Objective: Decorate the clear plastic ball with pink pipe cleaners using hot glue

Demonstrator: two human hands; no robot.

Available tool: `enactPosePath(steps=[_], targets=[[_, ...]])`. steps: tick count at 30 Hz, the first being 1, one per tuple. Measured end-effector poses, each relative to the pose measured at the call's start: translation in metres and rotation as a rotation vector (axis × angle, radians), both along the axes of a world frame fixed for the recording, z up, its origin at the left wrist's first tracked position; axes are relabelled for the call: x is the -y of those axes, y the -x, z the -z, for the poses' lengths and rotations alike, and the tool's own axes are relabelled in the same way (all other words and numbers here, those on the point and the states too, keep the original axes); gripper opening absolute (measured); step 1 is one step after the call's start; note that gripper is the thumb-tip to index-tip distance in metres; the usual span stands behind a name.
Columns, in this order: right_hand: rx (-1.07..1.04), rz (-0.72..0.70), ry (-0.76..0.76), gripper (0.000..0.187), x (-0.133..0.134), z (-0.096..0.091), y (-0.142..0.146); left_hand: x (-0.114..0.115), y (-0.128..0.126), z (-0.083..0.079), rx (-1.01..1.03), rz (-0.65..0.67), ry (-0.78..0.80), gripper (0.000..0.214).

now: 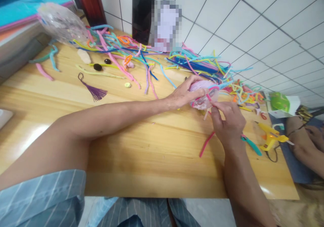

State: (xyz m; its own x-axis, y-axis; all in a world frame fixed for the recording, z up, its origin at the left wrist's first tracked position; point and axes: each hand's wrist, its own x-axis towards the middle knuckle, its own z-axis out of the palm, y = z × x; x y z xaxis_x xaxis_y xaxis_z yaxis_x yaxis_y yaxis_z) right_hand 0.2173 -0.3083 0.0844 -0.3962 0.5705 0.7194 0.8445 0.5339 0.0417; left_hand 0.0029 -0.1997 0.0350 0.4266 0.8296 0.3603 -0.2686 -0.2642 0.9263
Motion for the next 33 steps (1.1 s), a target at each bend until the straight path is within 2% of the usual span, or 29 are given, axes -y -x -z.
enactPosePath(steps=[4, 9, 16, 21, 26, 33], targets=[[-0.020, -0.062, -0.022, 0.025, 0.000, 0.001, 0.000, 0.000, -0.001, -0.001, 0.013, 0.007, 0.015, 0.070], [0.030, 0.053, -0.016, 0.023, 0.000, 0.004, -0.002, -0.001, -0.003, 0.002, 0.017, 0.001, 0.064, 0.065], [0.015, 0.043, -0.047, 0.028, 0.002, 0.004, -0.003, -0.006, -0.005, 0.003, 0.092, 0.029, 0.105, 0.059], [0.003, 0.101, -0.060, 0.023, 0.002, 0.004, -0.002, -0.003, -0.002, -0.002, 0.116, 0.044, 0.194, 0.056], [-0.065, 0.067, -0.063, 0.020, 0.001, 0.001, 0.001, 0.000, -0.002, -0.007, 0.141, 0.097, 0.333, 0.060], [-0.221, 0.075, 0.003, 0.006, 0.004, -0.002, 0.003, -0.004, -0.006, -0.004, 0.164, 0.110, 0.425, 0.058]])
